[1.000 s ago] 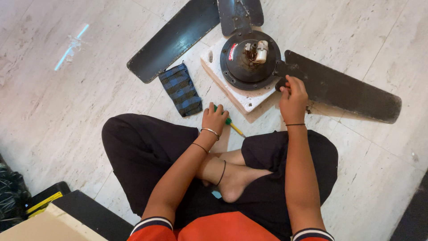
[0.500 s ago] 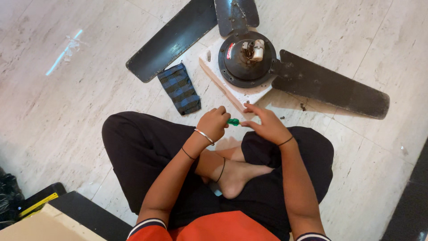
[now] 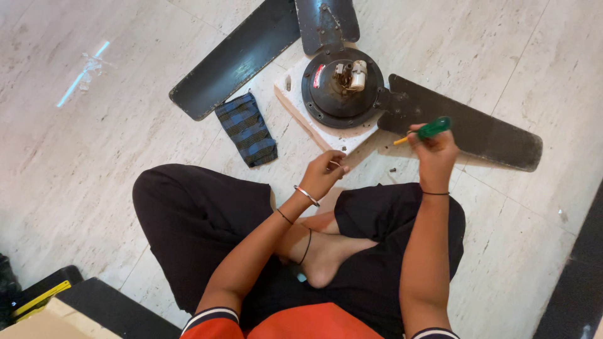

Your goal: The person sits on the floor and attaches fan blades to the motor housing using a screwdriver. They align each blade, insert screws, and tighten them to secure the blades to the central hub.

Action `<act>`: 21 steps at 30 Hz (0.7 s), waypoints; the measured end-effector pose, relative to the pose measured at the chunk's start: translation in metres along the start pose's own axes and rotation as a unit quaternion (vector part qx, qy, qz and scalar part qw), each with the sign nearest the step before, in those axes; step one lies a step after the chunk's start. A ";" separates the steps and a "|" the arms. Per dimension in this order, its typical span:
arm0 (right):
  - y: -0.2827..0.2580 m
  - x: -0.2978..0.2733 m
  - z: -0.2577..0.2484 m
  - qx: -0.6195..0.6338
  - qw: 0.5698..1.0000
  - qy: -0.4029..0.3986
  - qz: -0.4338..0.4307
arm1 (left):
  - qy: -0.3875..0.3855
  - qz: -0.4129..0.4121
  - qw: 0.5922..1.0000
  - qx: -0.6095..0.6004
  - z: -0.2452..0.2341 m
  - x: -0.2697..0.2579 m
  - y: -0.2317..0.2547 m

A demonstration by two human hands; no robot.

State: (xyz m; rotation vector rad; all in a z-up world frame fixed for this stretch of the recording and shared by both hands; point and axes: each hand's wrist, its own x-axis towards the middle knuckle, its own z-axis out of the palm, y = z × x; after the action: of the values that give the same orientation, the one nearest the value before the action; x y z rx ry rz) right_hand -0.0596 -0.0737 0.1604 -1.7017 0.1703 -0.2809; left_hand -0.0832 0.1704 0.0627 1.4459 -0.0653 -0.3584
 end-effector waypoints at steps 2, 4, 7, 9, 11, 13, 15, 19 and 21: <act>0.008 0.015 -0.019 0.031 0.998 0.057 0.001 | -0.017 -0.035 0.999 -0.009 0.024 0.010 -0.036; 0.016 0.030 -0.027 0.089 0.991 0.102 0.007 | -0.043 -0.062 0.994 -0.076 0.049 0.026 -0.064; 0.024 0.043 -0.033 0.193 0.971 0.139 0.025 | -0.054 -0.111 0.978 -0.168 0.087 0.052 -0.091; 0.025 0.056 -0.036 0.236 0.961 0.144 0.025 | -0.053 -0.157 0.962 -0.216 0.111 0.075 -0.102; 0.025 0.063 -0.041 0.268 0.949 0.160 0.035 | -0.053 -0.218 0.940 -0.255 0.134 0.091 -0.109; 0.025 0.069 -0.042 0.277 0.944 0.177 0.039 | -0.035 -0.168 0.921 -0.349 0.149 0.108 -0.115; 0.023 0.073 -0.041 0.261 0.945 0.192 0.040 | -0.023 -0.139 0.896 -0.421 0.153 0.120 -0.118; 0.020 0.074 -0.029 0.235 0.948 0.215 -0.010 | -0.042 -0.128 0.845 -0.517 0.148 0.141 -0.114; 0.019 0.071 -0.020 0.199 0.954 0.220 -0.039 | -0.048 -0.134 0.836 -0.529 0.147 0.141 -0.108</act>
State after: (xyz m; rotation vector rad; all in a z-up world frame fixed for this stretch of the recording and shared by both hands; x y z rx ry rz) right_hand 0.0035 -0.1148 0.1500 -1.2288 0.3508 -0.7066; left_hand -0.0095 -0.0179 -0.0470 0.3212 0.2327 -0.5757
